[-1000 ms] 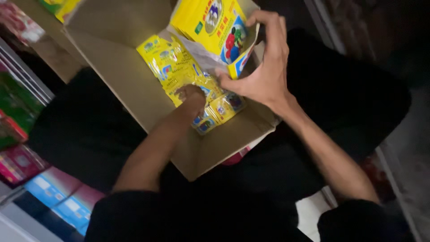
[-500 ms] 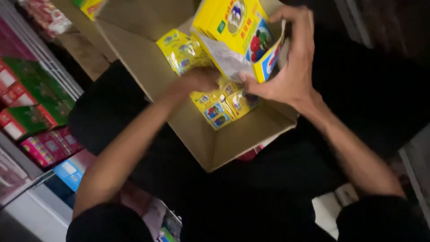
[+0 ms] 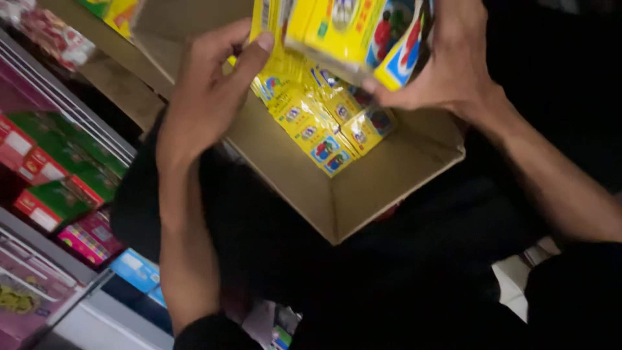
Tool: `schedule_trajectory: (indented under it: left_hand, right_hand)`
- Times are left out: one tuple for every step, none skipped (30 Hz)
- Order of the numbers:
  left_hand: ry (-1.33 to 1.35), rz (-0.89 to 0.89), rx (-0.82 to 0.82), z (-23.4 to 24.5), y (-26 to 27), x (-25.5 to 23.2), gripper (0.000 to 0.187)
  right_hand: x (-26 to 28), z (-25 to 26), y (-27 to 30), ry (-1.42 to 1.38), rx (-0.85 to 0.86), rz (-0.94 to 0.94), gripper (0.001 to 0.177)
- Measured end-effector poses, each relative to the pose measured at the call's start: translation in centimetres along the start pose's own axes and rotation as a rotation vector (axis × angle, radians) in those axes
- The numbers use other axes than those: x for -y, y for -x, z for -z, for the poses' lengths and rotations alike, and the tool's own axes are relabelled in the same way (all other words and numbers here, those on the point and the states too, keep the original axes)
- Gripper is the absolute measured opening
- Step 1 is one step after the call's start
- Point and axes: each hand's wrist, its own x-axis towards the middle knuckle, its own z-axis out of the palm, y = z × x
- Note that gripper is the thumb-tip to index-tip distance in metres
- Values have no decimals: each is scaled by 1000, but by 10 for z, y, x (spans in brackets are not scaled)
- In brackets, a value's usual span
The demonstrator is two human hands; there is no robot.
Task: The person sits on the floor and repeatedly picks up yellow snack packets from a cardboard box, arranging them into stacks. The person then places these stacks onto a nearby shelf, continuing the process of transferring items from the box to the shelf.
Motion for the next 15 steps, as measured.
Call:
schedule_trajectory:
  left_hand:
    - [-144, -54, -26, -1, 0, 1, 19]
    - [-288, -107, -51, -3, 1, 2, 21]
    - [-438, -149, -72, -3, 5, 3, 25]
    - [-614, -326, -112, -8, 10, 4, 19]
    - [-787, -542, -162, -15, 6, 5, 17]
    - [-958, -758, -215, -21, -2, 6, 19]
    - [-903, -740, -178, -31, -5, 8, 18]
    - [-848, -722, -139, -42, -9, 11, 17]
    - [-792, -688, -95, -51, -8, 14, 17]
    - [-796, -667, -33, -60, -6, 17, 15]
    - [-813, -662, 21, -64, -12, 19, 13]
    - [-830, -657, 75, -65, -17, 20, 11]
    - [-787, -632, 101, -64, -18, 21, 12]
    - [-743, -606, 128, -62, -19, 22, 13]
    - [-696, -568, 161, -60, -16, 23, 14]
  right_hand:
    - [1, 1, -2, 75, -17, 35, 84]
    - [5, 2, -2, 151, -34, 70, 83]
    - [11, -1, -2, 178, -32, 87, 85]
    - [18, -4, -2, 205, -31, 103, 87]
    - [19, -5, -6, 227, -28, 114, 92]
    - [18, -4, -11, 250, -26, 124, 97]
    - [19, -4, -9, 275, -11, 133, 97]
    - [21, -7, -7, 300, 5, 142, 96]
    - [24, -10, -3, 311, 29, 148, 95]
    - [28, -10, 3, 310, 62, 134, 97]
    - [27, -12, 3, 319, 78, 127, 100]
    - [25, -14, 1, 329, 93, 119, 102]
    - [25, -16, 1, 320, 27, 122, 100]
    - [25, -19, 0, 311, -40, 125, 97]
    - [27, -23, 1, 292, -97, 125, 95]
